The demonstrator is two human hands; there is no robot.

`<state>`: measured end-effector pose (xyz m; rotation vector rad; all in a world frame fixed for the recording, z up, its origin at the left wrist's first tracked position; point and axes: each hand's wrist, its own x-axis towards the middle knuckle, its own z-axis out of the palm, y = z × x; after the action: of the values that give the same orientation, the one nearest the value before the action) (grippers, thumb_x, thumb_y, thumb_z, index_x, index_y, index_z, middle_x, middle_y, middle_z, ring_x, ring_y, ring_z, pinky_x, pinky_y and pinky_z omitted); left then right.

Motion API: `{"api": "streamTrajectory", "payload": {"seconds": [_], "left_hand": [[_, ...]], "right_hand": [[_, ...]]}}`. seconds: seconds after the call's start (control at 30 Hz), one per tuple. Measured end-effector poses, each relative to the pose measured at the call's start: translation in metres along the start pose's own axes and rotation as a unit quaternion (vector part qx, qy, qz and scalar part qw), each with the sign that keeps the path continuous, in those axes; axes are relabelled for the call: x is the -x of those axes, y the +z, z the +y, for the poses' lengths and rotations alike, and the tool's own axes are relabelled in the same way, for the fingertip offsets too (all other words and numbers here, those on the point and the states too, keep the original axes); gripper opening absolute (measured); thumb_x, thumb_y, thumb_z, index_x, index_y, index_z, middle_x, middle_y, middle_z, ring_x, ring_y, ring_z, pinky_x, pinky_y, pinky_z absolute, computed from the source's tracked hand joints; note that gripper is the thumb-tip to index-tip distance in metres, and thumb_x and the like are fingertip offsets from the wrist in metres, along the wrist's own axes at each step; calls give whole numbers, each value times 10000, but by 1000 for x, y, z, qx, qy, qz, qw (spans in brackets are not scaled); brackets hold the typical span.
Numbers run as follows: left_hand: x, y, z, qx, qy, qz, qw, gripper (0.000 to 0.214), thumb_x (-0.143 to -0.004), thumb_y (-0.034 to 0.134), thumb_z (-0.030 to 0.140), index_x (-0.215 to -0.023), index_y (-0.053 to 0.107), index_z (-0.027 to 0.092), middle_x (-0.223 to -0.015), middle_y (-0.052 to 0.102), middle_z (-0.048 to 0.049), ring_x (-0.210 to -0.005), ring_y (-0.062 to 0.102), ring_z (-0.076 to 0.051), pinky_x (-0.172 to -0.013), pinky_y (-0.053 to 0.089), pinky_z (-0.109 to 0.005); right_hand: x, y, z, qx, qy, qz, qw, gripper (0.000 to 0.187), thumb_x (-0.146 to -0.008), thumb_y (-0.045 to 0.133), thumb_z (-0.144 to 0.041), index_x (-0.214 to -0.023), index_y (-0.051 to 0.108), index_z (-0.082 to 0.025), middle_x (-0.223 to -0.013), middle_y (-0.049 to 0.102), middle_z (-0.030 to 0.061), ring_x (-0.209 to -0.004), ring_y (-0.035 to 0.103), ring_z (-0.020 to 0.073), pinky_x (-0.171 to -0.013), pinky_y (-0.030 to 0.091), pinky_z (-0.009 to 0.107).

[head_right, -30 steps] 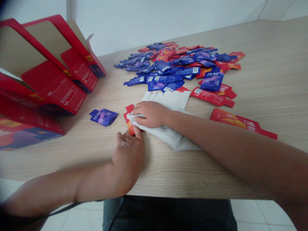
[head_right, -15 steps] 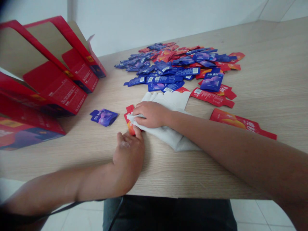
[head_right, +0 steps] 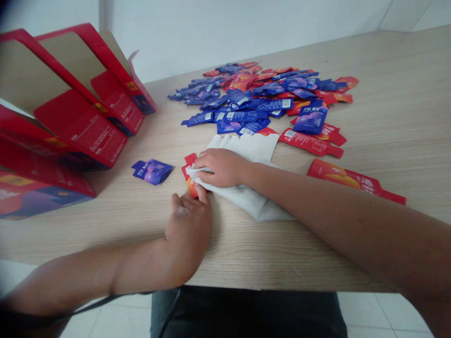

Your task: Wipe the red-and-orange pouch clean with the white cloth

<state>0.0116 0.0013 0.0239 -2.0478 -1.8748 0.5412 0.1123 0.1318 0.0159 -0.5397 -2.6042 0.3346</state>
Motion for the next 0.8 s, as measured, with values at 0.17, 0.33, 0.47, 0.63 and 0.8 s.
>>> {"api": "streamTrajectory", "payload": {"seconds": [0.17, 0.33, 0.47, 0.63, 0.8], "left_hand": [[0, 1, 0, 2, -6, 2, 1000, 529, -843, 250, -15, -1354, 381, -34, -902, 709, -219, -966, 666, -241, -943, 444, -427], [1, 1, -1, -14, 2, 3, 1000, 540, -838, 222, -28, -1358, 368, -46, -885, 708, -227, -953, 672, -247, -937, 448, -429], [1, 1, 0, -24, 6, 1, 1000, 541, -840, 222, -23, -1363, 359, -48, -888, 708, -226, -950, 674, -247, -937, 451, -424], [1, 1, 1, -17, 1, 4, 1000, 539, -840, 227, -24, -1359, 373, -38, -880, 710, -213, -952, 674, -241, -935, 452, -419], [1, 2, 0, 0, -6, 15, 1000, 525, -845, 241, -16, -1346, 393, -38, -888, 710, -219, -962, 669, -241, -960, 435, -431]], "right_hand": [[0, -1, -1, 4, 12, -6, 1000, 183, -850, 472, -227, -783, 613, -132, -825, 615, 73, -774, 521, 174, -728, 361, 291], [0, -2, -3, 10, 32, -3, 999, 207, -860, 463, -245, -787, 623, -134, -848, 631, 80, -783, 529, 179, -717, 356, 292], [0, -3, -3, 18, 28, -4, 999, 205, -861, 461, -243, -785, 619, -137, -848, 630, 81, -792, 533, 183, -730, 366, 294], [0, -2, -2, 18, 22, -4, 1000, 200, -859, 463, -239, -794, 622, -138, -859, 634, 84, -802, 538, 185, -746, 373, 297], [0, -2, -2, 11, 24, 3, 1000, 203, -853, 462, -241, -772, 619, -140, -829, 633, 82, -787, 532, 187, -730, 365, 302]]}}
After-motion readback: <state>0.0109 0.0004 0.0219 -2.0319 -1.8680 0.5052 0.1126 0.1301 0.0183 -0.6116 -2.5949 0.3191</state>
